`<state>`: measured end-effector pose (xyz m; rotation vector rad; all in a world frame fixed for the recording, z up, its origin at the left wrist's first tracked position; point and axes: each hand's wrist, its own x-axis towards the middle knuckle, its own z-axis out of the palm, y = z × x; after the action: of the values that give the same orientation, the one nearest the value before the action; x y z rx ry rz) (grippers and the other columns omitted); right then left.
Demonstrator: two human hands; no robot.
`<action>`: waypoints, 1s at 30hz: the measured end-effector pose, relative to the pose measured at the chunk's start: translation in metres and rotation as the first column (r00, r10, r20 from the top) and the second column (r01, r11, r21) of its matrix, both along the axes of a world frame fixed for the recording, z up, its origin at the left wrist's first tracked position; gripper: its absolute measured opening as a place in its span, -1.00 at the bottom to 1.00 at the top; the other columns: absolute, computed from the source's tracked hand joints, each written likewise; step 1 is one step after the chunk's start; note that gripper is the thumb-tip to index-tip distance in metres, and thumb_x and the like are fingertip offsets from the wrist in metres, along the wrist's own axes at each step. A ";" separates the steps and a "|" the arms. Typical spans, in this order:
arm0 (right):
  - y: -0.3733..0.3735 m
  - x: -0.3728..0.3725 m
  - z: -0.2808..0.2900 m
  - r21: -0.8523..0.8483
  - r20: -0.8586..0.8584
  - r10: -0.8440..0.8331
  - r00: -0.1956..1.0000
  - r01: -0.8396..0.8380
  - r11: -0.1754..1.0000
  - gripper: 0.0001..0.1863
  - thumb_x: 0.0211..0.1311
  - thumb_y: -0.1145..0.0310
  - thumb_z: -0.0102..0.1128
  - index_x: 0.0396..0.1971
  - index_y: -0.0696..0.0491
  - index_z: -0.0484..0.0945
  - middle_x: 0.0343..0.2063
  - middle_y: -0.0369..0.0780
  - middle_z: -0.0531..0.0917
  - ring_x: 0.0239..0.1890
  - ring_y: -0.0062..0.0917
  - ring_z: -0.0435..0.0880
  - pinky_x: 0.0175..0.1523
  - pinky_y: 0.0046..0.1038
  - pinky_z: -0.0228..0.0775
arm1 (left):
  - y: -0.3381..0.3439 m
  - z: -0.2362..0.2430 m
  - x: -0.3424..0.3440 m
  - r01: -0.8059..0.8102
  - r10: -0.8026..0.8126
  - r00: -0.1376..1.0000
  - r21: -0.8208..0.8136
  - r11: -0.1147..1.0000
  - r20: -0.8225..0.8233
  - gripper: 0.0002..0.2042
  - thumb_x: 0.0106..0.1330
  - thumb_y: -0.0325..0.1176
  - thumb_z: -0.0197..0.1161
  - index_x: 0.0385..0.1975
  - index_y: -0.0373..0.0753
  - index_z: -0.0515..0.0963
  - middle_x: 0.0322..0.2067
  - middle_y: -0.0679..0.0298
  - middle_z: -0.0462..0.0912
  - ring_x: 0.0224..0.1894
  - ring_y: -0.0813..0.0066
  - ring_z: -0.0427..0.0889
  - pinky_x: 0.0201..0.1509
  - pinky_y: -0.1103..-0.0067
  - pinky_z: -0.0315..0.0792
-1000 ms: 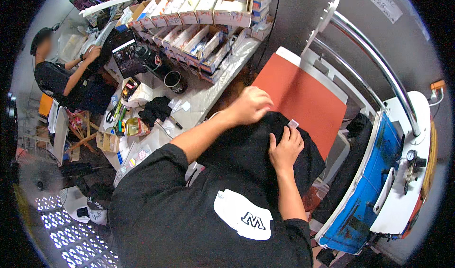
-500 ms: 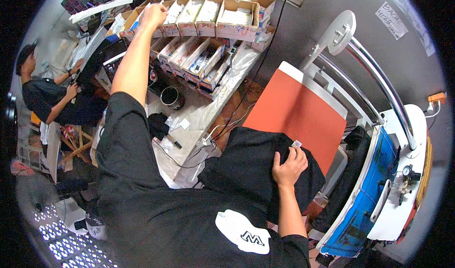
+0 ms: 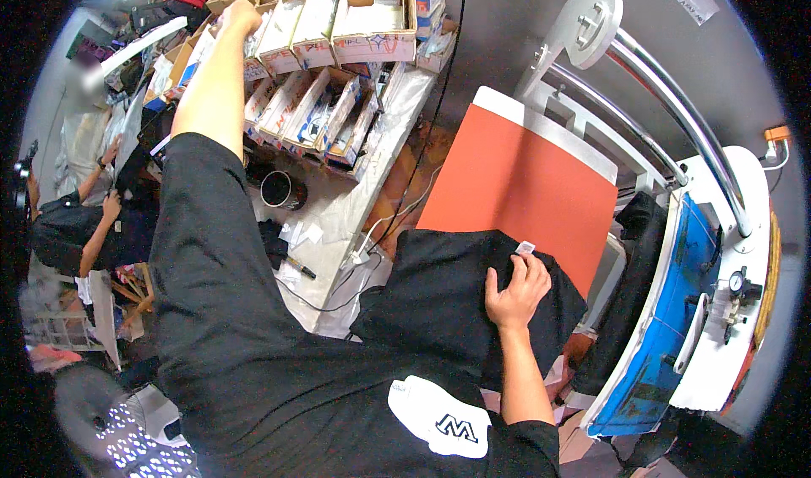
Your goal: The person places black t-shirts onto a heat press machine, aligns a vinyl transfer sheet with a coffee and pickleball design, and uses a squeegee to smooth the transfer. They then operate the heat press to apply the design and remove the finished shirts.
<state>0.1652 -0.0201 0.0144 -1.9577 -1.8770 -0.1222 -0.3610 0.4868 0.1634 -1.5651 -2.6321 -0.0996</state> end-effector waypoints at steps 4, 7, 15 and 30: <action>0.003 -0.001 0.001 0.016 -0.013 0.031 0.999 -0.031 0.999 -0.50 0.08 0.09 0.32 -0.04 0.08 0.49 0.05 -0.11 0.47 0.17 -0.16 0.38 0.28 -0.07 0.10 | 0.030 0.022 -0.079 0.093 -0.133 0.972 -0.202 0.975 -0.194 -0.50 0.11 0.14 0.36 -0.20 -0.21 0.72 -0.21 0.21 0.76 -0.09 0.26 0.73 0.01 0.44 0.56; 0.000 0.000 0.003 0.006 0.001 -0.001 1.000 0.001 1.000 -0.50 0.08 0.10 0.32 -0.04 0.08 0.49 0.05 -0.11 0.47 0.17 -0.16 0.38 0.28 -0.07 0.10 | 0.031 0.020 -0.073 0.181 -0.192 0.979 -0.141 0.973 -0.070 -0.61 0.20 0.05 0.33 -0.26 -0.17 0.73 -0.27 0.25 0.76 -0.20 0.41 0.73 -0.08 0.48 0.55; 0.003 0.009 0.014 0.125 -0.008 0.021 1.000 -0.020 0.992 -0.53 -0.02 0.11 0.39 -0.16 0.10 0.59 -0.02 -0.12 0.60 0.03 -0.15 0.55 0.13 -0.13 0.31 | -0.087 0.063 0.048 0.544 -0.696 0.687 0.485 0.684 0.211 -0.73 0.31 -0.22 0.30 -0.09 -0.19 0.69 -0.33 0.35 0.71 -0.32 0.62 0.59 -0.20 0.58 0.47; -0.070 0.047 0.018 -0.487 -0.814 -0.352 0.462 -0.211 0.848 -0.83 0.22 0.37 0.29 -0.42 0.19 0.68 -0.54 -0.29 0.67 -0.46 -0.69 0.57 -0.31 -0.52 0.43 | -0.494 -0.127 0.370 0.706 -0.762 0.091 0.498 0.503 0.641 -0.85 0.17 -0.47 0.33 -0.27 -0.30 0.64 -0.29 0.15 0.69 -0.20 0.22 0.67 -0.04 0.39 0.48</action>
<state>0.2119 -0.0901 0.0324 -1.7837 -1.0992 1.3188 0.0089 -0.0068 0.0365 -3.2814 -1.6509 -1.2585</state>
